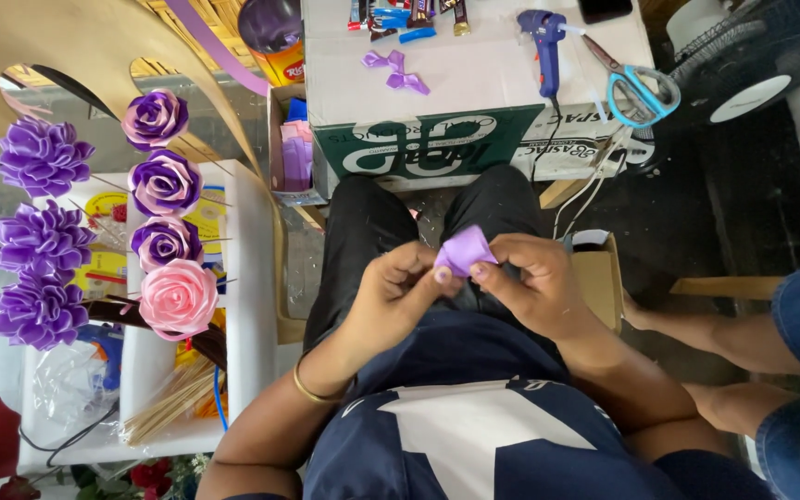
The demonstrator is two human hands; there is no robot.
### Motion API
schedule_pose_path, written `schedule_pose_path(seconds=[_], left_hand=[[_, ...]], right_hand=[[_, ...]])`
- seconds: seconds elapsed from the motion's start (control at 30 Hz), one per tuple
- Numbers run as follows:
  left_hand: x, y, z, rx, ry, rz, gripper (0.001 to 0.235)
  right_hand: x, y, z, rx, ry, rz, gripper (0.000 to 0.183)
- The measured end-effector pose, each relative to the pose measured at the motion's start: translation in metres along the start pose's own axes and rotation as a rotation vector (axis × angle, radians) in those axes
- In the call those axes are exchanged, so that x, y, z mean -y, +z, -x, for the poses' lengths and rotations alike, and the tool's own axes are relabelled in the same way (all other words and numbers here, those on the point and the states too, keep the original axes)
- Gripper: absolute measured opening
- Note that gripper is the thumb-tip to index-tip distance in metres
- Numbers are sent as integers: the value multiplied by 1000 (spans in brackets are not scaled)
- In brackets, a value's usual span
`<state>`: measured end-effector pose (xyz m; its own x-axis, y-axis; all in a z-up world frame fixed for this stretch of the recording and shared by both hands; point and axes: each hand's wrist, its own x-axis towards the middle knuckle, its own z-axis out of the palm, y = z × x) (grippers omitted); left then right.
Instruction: The person folds small purple paper pieces into petal shapes and uses a hot glue gun to attach them, forming artificial flowers. They work on their lap while seated, occasionally reaching for materials on a nearby table.
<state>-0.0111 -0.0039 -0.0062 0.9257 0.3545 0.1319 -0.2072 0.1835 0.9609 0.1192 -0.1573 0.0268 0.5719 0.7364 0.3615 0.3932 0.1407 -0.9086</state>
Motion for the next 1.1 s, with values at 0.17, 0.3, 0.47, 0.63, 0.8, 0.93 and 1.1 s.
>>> schedule_pose_path(seconds=[0.17,0.3,0.47,0.63,0.8,0.93,1.1], left_hand=[[-27,-5,-11,95,293,-198,44],[-42,0,-13,175,386,-286,28],[-23,-9,-14,144,392,-434,12],[-13,-20,-14,88,385,-513,14],[-10,-26,-18,63,356,-523,13],[-11,-25,-24,47,343,-502,12],[-16,-25,-29,33,326,-486,13]], right_hand=[[12,1,-3,29,-124,17,29],[10,0,-1,55,-127,48,28],[0,-3,3,73,-132,70,18],[-52,-53,-20,113,-14,198,16],[-178,-123,-89,-276,234,743,36],[-270,-151,-149,-382,336,1013,57],[-333,-146,-182,-380,524,1159,58]])
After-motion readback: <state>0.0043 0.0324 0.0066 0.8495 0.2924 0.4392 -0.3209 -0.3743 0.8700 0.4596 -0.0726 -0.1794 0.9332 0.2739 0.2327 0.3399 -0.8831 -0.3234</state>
